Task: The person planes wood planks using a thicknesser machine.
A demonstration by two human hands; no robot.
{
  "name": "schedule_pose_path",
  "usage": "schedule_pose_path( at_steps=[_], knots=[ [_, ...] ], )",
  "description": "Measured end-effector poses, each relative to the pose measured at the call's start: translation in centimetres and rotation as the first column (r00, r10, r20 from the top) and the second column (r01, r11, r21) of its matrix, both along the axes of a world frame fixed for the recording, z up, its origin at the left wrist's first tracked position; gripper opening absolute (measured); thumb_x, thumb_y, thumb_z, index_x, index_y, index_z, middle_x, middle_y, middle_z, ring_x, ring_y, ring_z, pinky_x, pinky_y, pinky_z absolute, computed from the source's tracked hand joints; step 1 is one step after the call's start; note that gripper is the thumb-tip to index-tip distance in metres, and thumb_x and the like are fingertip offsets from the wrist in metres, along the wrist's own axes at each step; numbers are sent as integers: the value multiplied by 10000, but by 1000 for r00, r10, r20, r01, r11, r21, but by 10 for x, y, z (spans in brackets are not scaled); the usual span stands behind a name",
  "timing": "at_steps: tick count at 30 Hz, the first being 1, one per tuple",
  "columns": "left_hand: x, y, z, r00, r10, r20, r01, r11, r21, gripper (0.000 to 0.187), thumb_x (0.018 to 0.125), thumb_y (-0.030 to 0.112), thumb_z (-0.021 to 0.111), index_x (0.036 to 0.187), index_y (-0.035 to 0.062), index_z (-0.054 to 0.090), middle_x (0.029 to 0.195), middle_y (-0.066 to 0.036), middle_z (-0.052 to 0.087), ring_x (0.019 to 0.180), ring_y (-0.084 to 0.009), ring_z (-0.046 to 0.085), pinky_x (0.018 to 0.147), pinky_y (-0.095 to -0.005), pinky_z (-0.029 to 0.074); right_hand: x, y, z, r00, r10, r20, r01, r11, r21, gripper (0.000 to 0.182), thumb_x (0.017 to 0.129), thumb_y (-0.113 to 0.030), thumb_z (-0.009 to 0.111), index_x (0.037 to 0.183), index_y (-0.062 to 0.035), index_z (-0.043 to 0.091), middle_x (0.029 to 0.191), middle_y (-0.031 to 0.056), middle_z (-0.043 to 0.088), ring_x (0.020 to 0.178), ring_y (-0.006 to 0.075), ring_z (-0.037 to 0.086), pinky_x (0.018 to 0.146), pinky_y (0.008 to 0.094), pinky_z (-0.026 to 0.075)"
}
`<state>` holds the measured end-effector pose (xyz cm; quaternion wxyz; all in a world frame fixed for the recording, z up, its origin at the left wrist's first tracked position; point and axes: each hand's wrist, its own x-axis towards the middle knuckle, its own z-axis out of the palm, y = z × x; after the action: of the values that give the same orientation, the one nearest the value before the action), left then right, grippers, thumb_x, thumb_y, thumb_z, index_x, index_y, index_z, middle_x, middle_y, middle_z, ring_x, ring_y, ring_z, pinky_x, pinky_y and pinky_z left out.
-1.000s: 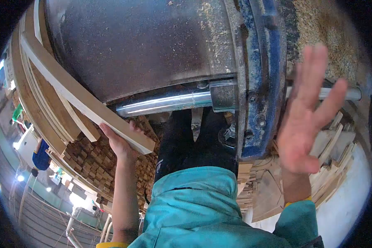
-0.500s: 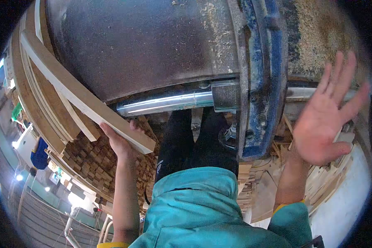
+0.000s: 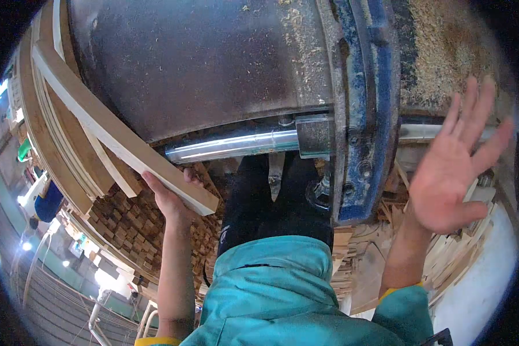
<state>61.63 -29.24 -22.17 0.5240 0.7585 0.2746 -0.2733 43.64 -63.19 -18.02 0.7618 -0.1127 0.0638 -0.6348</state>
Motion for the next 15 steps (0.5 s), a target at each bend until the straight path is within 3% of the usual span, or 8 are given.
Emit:
schedule_pose_path(
  at_steps=[3,4,5,9,12,13,14,15],
  knots=[
    [1,3,-1,1000,-7,-1,7,1000,-14,883,887,900,386,1198,77,460,778,-125,590,676,-270,604,671,-426,574,-14,-3,-14,1000,23,10,-23,1000,-21,1089,898,-892,332,1681,-167,111,1690,335,69,1568,505,93,1254,599,1],
    [1,4,-2,1000,-15,-1,15,1000,-20,878,886,898,393,1195,79,463,774,-124,589,677,-271,607,669,-424,574,-25,2,-36,836,22,-549,-254,902,-350,1097,892,-900,326,1681,-169,110,1690,334,72,1571,496,93,1257,593,5],
    [1,4,-1,1000,-23,-1,23,999,-26,873,886,896,400,1192,81,466,769,-123,587,678,-272,609,667,-423,574,-31,5,-47,419,-210,-883,-589,678,-440,1106,886,-909,321,1681,-170,108,1690,334,75,1574,488,93,1259,587,8],
    [-1,1,-1,1000,26,2,-26,999,-31,862,881,896,412,1179,89,470,765,-121,585,675,-273,607,666,-423,573,-26,-6,-39,458,-183,-870,-577,683,-448,1095,887,-909,315,1682,-183,118,1687,332,104,1565,492,135,1259,583,17],
    [-1,3,-2,1000,16,-21,-17,997,-75,859,877,901,412,1168,94,470,766,-118,584,672,-270,597,670,-422,566,-19,-26,-16,446,-254,-858,-419,788,-451,1061,911,-874,336,1675,-162,148,1675,354,117,1555,513,147,1257,588,22],
    [-1,2,-1,1000,5,-12,-6,998,-70,856,878,900,408,1163,95,472,768,-118,583,675,-268,593,676,-420,562,-12,-24,-3,859,-8,-511,-172,938,-302,1046,921,-857,348,1671,-152,162,1668,368,119,1553,521,145,1258,589,27],
    [-2,1,0,1000,-5,-2,5,998,-65,853,880,899,405,1158,96,474,771,-117,582,679,-265,590,681,-419,559,-5,-20,4,996,58,63,-58,998,-4,1030,930,-839,360,1666,-142,176,1661,381,120,1550,530,143,1258,589,32],
    [-2,-1,0,1000,-5,-2,5,998,-66,853,880,899,405,1158,96,474,771,-117,582,679,-265,590,681,-419,559,-2,-14,0,991,66,119,-60,997,-55,1038,932,-824,386,1666,-124,164,1653,400,107,1540,541,164,1255,592,59]
  ],
)
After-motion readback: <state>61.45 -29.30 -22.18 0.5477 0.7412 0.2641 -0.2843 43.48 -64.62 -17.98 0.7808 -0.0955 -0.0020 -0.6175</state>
